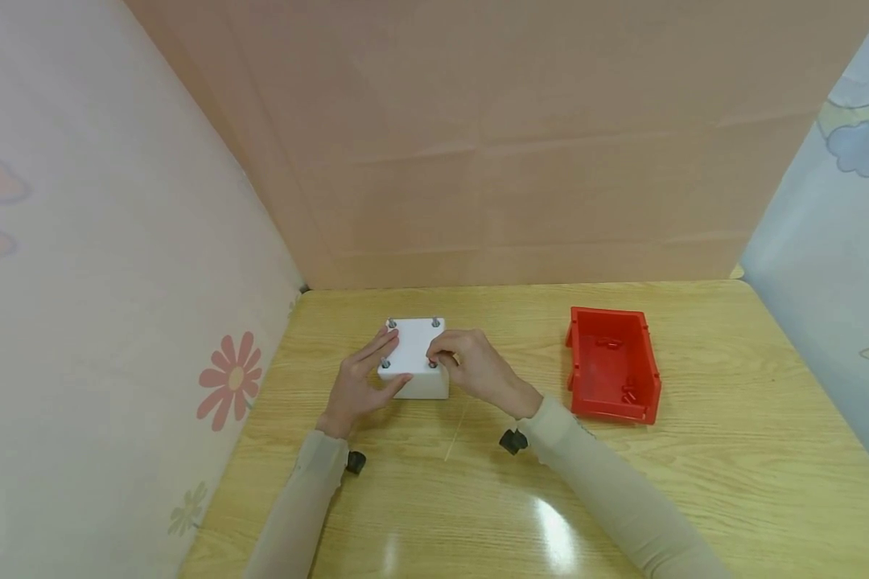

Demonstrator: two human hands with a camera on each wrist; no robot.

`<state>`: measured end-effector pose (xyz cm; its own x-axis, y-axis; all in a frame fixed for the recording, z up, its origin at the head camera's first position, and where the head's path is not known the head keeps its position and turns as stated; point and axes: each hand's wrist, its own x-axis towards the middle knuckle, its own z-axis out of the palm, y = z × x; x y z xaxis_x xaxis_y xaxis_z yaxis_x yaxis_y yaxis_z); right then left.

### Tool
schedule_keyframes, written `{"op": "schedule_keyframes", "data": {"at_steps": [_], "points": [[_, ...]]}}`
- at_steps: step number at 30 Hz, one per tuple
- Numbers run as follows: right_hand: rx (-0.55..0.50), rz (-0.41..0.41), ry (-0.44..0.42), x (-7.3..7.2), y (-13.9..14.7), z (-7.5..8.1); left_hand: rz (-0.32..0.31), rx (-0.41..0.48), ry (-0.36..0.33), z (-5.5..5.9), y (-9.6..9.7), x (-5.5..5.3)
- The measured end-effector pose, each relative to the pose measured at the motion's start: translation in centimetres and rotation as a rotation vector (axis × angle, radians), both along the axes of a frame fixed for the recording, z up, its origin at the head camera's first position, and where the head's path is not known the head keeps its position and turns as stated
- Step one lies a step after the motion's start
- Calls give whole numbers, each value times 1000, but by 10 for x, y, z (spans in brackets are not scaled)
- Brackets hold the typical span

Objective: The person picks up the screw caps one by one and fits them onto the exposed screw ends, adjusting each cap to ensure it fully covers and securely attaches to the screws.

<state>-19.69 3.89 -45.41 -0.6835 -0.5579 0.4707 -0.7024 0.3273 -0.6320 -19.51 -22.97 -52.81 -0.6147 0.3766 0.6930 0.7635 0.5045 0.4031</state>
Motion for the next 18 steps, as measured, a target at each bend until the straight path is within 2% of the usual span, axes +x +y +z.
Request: {"op": "schedule_keyframes", "data": {"at_steps": [9, 18], "points": [[7, -9, 6, 1, 0, 1, 18, -10, -64, 2, -1, 1], [28, -9, 2, 1, -1, 1, 28, -20, -59, 0, -2, 1]]}}
